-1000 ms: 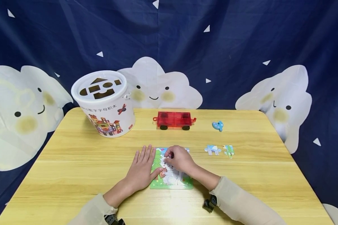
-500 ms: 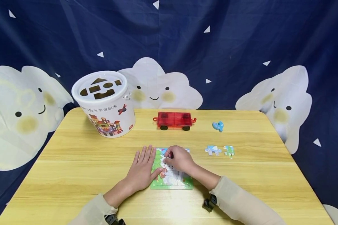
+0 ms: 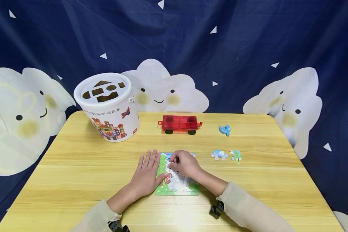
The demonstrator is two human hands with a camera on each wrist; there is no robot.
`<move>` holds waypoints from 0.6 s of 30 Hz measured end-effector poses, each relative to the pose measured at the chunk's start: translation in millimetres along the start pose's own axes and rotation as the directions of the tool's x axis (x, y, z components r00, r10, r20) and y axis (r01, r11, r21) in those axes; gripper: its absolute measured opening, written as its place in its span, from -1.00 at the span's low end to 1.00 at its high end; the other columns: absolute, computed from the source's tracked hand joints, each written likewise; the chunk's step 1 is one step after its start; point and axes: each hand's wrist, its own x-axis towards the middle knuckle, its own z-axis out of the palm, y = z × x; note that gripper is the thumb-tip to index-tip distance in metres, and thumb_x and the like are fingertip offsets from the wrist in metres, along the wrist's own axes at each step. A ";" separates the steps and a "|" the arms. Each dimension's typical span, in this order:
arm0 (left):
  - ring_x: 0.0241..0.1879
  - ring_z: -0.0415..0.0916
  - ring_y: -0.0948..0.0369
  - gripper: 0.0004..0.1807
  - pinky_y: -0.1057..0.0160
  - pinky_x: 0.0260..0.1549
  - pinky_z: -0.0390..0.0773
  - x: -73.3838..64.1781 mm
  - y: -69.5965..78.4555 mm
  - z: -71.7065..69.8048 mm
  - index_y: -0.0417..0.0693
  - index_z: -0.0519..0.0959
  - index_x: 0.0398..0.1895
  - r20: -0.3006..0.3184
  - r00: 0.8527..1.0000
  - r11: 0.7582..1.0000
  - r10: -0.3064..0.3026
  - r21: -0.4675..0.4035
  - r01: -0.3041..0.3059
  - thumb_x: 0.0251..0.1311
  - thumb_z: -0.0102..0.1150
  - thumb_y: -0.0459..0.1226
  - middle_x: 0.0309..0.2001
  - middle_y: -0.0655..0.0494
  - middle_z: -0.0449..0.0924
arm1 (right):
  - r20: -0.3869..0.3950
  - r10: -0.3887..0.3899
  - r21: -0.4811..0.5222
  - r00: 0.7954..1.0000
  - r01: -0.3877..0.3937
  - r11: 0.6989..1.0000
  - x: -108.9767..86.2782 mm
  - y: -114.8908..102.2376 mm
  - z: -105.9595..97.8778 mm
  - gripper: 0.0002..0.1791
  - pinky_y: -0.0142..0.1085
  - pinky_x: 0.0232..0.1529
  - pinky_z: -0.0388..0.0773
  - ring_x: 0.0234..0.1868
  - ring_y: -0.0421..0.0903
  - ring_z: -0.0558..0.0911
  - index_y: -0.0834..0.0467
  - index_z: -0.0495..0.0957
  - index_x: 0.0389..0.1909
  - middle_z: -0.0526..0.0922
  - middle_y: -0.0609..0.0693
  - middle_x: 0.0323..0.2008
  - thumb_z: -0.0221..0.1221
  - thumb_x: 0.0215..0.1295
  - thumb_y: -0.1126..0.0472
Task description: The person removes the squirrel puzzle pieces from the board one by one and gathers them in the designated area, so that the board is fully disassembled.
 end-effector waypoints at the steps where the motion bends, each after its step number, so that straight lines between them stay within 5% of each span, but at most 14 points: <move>1: 0.59 -0.28 -0.21 -0.10 -0.25 0.49 -0.24 0.0 -0.2 0.2 -0.35 -0.01 0.59 0.001 1.000 1.000 0.000 -0.003 0.000 0.51 -0.05 0.12 0.61 -0.27 -0.16 | 0.002 -0.002 -0.004 1.000 0.002 1.000 0.0 0.3 0.0 -0.83 -0.38 -0.43 0.38 -0.49 -0.22 0.43 0.08 0.59 -0.39 0.50 -0.14 -0.50 0.43 0.24 0.22; 18: 0.60 -0.35 -0.20 -0.19 -0.25 0.49 -0.27 -0.2 -0.3 1.9 -0.37 -0.08 0.60 0.007 1.000 1.000 0.003 -0.007 -0.003 0.58 -0.13 0.00 0.62 -0.28 -0.23 | -0.019 -0.013 -0.007 1.000 0.013 1.000 -1.5 -0.5 1.6 -0.87 -0.39 -0.45 0.39 -0.50 -0.23 0.43 0.09 0.59 -0.39 0.51 -0.13 -0.51 0.36 0.30 0.28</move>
